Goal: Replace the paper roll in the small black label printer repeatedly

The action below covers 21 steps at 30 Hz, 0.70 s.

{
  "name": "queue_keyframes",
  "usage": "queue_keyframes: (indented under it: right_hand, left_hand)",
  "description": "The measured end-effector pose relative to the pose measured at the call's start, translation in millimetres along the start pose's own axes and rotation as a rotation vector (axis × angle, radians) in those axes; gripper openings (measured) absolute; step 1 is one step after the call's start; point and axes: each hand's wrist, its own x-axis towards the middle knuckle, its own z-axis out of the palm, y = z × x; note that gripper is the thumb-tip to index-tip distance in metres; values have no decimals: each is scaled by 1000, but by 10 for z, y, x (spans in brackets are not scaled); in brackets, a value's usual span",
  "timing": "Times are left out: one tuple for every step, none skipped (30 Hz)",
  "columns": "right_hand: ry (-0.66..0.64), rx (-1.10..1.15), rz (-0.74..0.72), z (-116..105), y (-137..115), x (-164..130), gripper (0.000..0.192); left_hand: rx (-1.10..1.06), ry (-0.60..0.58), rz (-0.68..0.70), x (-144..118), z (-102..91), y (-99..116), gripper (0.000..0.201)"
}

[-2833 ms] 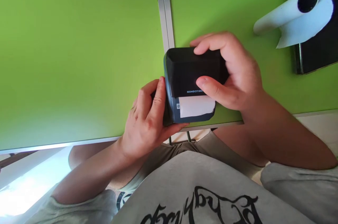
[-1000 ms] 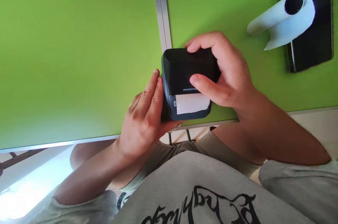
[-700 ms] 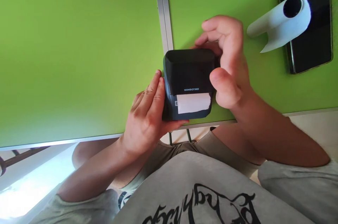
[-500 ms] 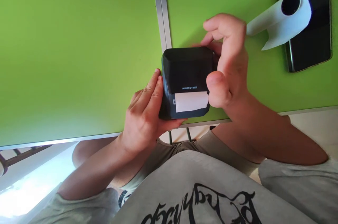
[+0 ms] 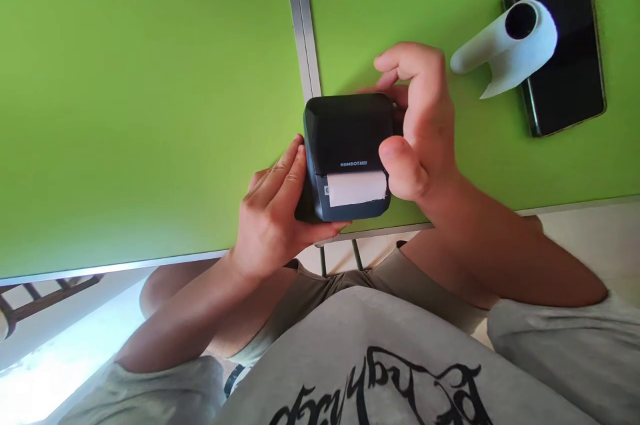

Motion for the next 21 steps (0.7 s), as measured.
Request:
queue_keyframes:
  right_hand:
    - [-8,10,18,-17,-5,-1,62]
    - [-22,24,37,-38,-15,2,59]
    - [-39,40,56,-63,-27,9,57]
    - [-57,59,66,-91,-39,21,55]
    - [-75,80,71,-119,-48,39,53]
    - [-98,102,76,-149,-50,61,53]
    - [-128,124,84,-180,-44,88,53]
    - [-164,145,91,-212,-29,116,54]
    - [-214,165,89,-245,-5,145,58]
    - [-274,179,83,-278,23,173,62]
    - [-336,185,62,-311,55,198,69]
    - [-394,185,18,-343,84,218,75]
    - [-442,175,-27,-372,107,234,81]
    - [-476,159,-66,-398,121,245,86]
    - [-499,145,-96,-419,125,251,88]
    - [-510,133,-103,-435,117,254,89]
    - [-517,123,-95,-447,102,256,89]
    - [-512,110,-70,-455,83,260,87]
    - [-502,94,-37,-463,63,266,86]
    - [-490,81,-15,-470,45,275,82]
    - [-464,66,-8,-478,33,289,78]
  left_hand:
    - [-4,-5,-6,0,-6,7,99]
    - [-9,-11,-15,1,-12,13,97]
    - [-16,-13,-26,4,-18,19,96]
    - [-22,-15,-34,9,-23,22,94]
    - [-24,-16,-41,15,-24,23,92]
    - [-27,-5,-35,21,-21,21,90]
    - [-29,7,-26,27,-15,17,89]
    - [-31,14,-17,33,-4,12,90]
    - [-27,18,-11,37,10,6,94]
    - [-17,21,-2,40,25,-1,99]
    - [-4,10,-1,41,41,-7,106]
    - [19,8,12,42,56,-13,112]
    - [35,-7,18,42,69,-18,118]
    - [44,-16,28,42,77,-22,122]
    - [42,-30,31,43,82,-25,126]
    - [31,-51,28,44,82,-27,128]
    - [19,-71,19,45,80,-29,128]
    - [10,-84,11,47,76,-30,126]
    - [3,-96,3,48,72,-33,124]
    - [-1,-105,-2,49,68,-35,123]
    - [-3,-107,-2,50,67,-38,123]
